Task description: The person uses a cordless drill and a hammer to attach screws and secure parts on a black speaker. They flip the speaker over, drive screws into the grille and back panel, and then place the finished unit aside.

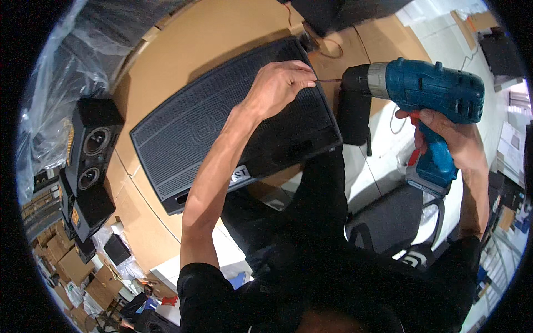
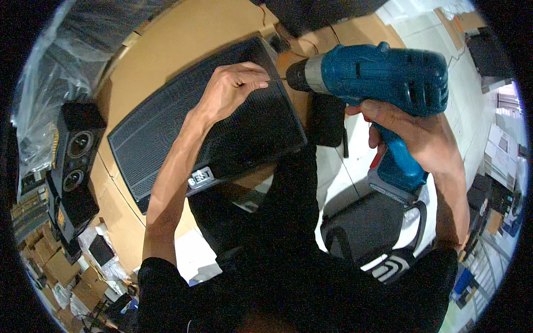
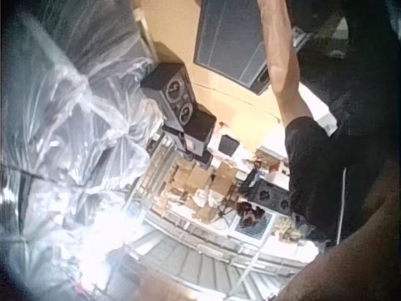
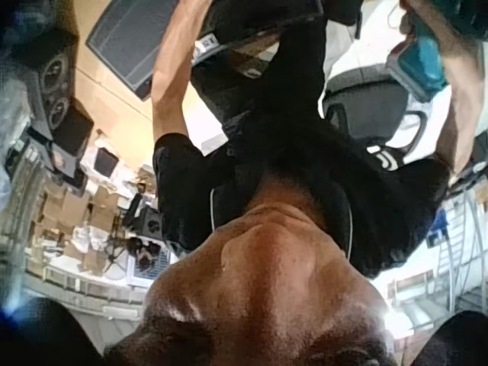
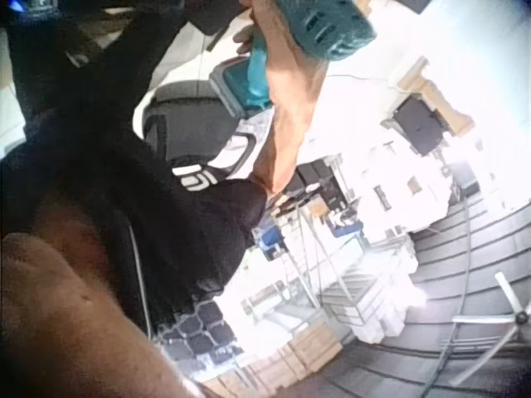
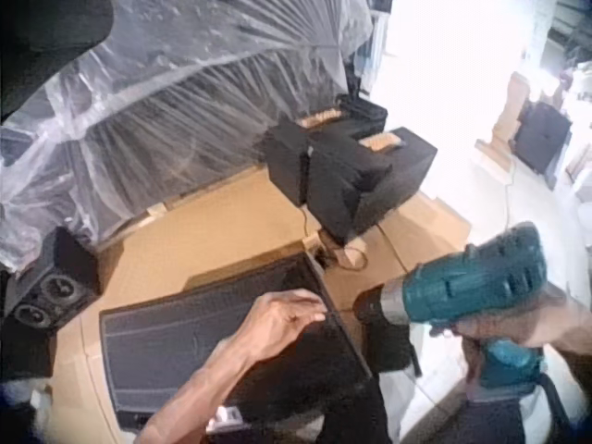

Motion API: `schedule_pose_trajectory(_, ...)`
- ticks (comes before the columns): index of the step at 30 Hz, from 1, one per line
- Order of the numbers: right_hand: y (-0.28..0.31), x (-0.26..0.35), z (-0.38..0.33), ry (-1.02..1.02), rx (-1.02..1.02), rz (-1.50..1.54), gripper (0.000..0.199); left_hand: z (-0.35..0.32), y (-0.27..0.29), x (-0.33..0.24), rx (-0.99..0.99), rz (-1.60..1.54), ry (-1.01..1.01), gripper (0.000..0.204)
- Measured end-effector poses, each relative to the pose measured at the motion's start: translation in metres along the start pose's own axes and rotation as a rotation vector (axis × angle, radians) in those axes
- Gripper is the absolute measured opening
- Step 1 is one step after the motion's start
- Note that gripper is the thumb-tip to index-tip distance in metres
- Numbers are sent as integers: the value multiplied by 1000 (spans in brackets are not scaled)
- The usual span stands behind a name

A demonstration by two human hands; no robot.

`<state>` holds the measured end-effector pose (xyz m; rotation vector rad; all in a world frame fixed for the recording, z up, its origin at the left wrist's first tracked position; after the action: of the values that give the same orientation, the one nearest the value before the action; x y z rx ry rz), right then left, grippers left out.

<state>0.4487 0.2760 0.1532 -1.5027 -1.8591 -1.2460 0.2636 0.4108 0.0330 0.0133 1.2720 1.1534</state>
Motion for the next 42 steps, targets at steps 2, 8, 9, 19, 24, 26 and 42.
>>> schedule_pose_trajectory(2,2,-9,-6,-36,13,-66,22,-14,-29,-10,37,-5,-23,13)
schedule_pose_trajectory(8,13,-53,-23,-112,85,-137,21,-44,-95,-24,24,-153,-32,14)
schedule_pose_trajectory(9,18,-57,-21,-30,86,-212,20,-42,-100,-21,16,-180,-54,14)
schedule_pose_trajectory(19,-7,-30,10,-67,97,-661,41,-33,-108,-4,283,-2,32,13)
schedule_pose_trajectory(24,-31,16,-7,-139,296,-628,55,-38,-105,-2,266,-10,-10,14)
schedule_pose_trajectory(26,-44,26,-14,-97,291,-706,53,-39,-105,-1,257,-11,14,14)
schedule_pose_trajectory(42,-53,18,-1,-42,533,-535,37,-44,-108,-1,244,79,53,14)
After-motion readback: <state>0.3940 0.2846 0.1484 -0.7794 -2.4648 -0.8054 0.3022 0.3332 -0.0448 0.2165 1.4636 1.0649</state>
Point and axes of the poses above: each hand's wrist, its own z-axis towards the middle knuckle, its own y-axis out of the back of the hand, x = y × z, the point moved 9 cm from there along z, towards the middle knuckle, and after that the axes turned 4 degrees about -y, right-handed, at the moved point
